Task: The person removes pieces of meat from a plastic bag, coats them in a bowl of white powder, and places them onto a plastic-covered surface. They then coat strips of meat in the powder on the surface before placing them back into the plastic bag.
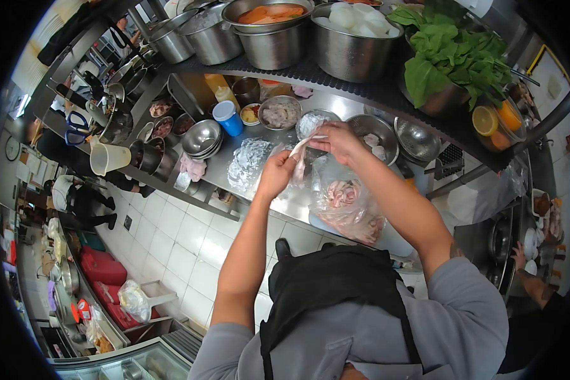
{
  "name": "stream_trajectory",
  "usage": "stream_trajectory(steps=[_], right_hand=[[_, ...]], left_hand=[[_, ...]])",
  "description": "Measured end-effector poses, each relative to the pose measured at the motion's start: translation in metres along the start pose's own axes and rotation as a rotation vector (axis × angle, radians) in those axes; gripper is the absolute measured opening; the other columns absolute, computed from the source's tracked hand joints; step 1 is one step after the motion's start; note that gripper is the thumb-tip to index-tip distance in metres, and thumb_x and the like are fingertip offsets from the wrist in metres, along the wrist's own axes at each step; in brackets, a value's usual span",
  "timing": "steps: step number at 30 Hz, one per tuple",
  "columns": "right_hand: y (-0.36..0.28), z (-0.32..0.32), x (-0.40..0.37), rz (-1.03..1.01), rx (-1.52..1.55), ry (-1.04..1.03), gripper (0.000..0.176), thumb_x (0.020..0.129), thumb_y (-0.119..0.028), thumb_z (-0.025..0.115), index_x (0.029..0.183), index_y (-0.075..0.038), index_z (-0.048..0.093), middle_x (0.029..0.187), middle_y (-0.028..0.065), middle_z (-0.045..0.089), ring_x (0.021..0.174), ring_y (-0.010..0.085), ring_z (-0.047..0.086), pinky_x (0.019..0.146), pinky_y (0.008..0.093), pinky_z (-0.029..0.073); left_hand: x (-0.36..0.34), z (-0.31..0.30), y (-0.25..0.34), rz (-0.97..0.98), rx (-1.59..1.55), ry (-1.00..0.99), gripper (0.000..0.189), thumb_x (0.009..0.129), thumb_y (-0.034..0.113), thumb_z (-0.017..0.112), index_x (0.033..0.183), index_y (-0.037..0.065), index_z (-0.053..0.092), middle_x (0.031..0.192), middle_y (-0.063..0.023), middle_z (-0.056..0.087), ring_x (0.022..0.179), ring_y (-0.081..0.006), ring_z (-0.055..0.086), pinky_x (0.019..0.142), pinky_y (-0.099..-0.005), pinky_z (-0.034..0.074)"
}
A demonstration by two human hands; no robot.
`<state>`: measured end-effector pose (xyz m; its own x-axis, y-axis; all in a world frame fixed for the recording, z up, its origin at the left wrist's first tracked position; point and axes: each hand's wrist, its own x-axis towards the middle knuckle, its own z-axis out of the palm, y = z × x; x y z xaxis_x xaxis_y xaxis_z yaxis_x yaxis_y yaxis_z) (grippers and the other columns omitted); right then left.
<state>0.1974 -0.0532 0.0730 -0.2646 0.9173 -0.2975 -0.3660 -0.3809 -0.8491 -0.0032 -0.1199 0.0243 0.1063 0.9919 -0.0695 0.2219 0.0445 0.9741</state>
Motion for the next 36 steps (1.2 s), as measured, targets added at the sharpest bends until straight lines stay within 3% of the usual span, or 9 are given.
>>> stream_trajectory(steps=[7,12,15,17,20,26,29,32,36], right_hand=[[0.05,0.0,0.027,0.265,0.115,-0.233,0.014,0.099,-0.007,0.052,0.108,0.001,0.058,0.11,0.0169,0.066,0.1,0.0276,0.07,0.084,0.037,0.061],[0.063,0.006,-0.005,0.197,0.159,-0.24,0.028,0.097,-0.02,0.059,0.123,-0.012,0.055,0.104,0.0045,0.065,0.087,0.0168,0.067,0.08,0.0329,0.058],[0.063,-0.004,-0.031,0.14,0.067,-0.1,0.028,0.097,-0.022,0.06,0.122,-0.012,0.056,0.101,0.0028,0.065,0.083,0.0152,0.066,0.073,0.0314,0.056],[0.069,-0.021,-0.041,0.078,-0.077,0.032,0.043,0.094,-0.022,0.065,0.132,-0.005,0.054,0.098,0.0029,0.064,0.077,0.0116,0.06,0.065,0.027,0.05],[0.072,-0.049,-0.058,-0.068,-0.37,0.16,0.065,0.088,-0.023,0.072,0.141,0.005,0.047,0.091,0.0042,0.064,0.074,0.0089,0.056,0.062,0.0252,0.046],[0.087,-0.096,-0.068,-0.092,-0.667,0.13,0.046,0.085,-0.023,0.072,0.118,0.007,0.065,0.075,0.0127,0.069,0.063,0.0177,0.065,0.061,0.0335,0.051],[0.064,-0.085,-0.092,-0.122,-1.19,0.166,0.039,0.082,-0.026,0.071,0.099,0.008,0.07,0.075,0.0222,0.069,0.066,0.0312,0.069,0.064,0.0409,0.053],[0.072,-0.09,-0.097,-0.221,-1.339,0.303,0.036,0.079,-0.029,0.07,0.086,0.006,0.071,0.079,0.0254,0.068,0.074,0.0391,0.069,0.069,0.0448,0.054],[0.073,-0.084,-0.107,-0.228,-1.106,0.205,0.031,0.078,-0.029,0.07,0.086,0.001,0.073,0.081,0.022,0.07,0.077,0.0371,0.069,0.072,0.0436,0.054]], left_hand=[[-0.002,-0.049,0.027,-0.104,0.01,-0.153,0.017,0.094,0.017,0.067,0.097,0.0,0.07,0.082,0.0,0.066,0.07,-0.007,0.056,0.062,-0.0255,0.044],[-0.003,-0.028,0.044,-0.071,0.002,-0.134,0.018,0.092,0.017,0.069,0.096,-0.001,0.071,0.079,-0.0007,0.067,0.068,-0.0084,0.056,0.063,-0.0263,0.046],[-0.001,-0.008,0.037,-0.109,0.001,-0.203,0.022,0.096,0.016,0.06,0.102,-0.003,0.069,0.087,-0.0049,0.069,0.077,-0.0116,0.062,0.072,-0.0277,0.051],[-0.004,0.014,0.026,-0.176,-0.245,-0.25,0.023,0.098,0.014,0.054,0.105,-0.004,0.067,0.092,-0.0065,0.069,0.081,-0.0131,0.064,0.076,-0.0289,0.052],[0.0,0.038,0.0,-0.18,-0.181,-0.341,0.023,0.097,0.011,0.05,0.107,-0.004,0.065,0.094,-0.0065,0.068,0.084,-0.014,0.064,0.079,-0.0295,0.053],[-0.017,0.083,-0.003,-0.2,-0.101,-0.305,0.021,0.097,0.014,0.054,0.096,0.0,0.07,0.074,0.0022,0.059,0.065,-0.0076,0.048,0.061,-0.0257,0.041],[-0.023,0.094,-0.015,-0.234,-0.01,-0.297,0.021,0.096,0.013,0.055,0.098,-0.002,0.07,0.076,0.0015,0.062,0.066,-0.0083,0.051,0.062,-0.0265,0.043],[-0.024,0.106,-0.049,-0.12,0.121,-0.172,0.022,0.094,0.014,0.057,0.101,-0.003,0.07,0.076,-0.0043,0.067,0.066,-0.0128,0.058,0.064,-0.0296,0.048],[-0.037,0.118,-0.04,-0.01,0.35,-0.033,0.024,0.092,0.016,0.059,0.104,-0.002,0.07,0.077,-0.0143,0.071,0.07,-0.0217,0.067,0.068,-0.0345,0.051]])
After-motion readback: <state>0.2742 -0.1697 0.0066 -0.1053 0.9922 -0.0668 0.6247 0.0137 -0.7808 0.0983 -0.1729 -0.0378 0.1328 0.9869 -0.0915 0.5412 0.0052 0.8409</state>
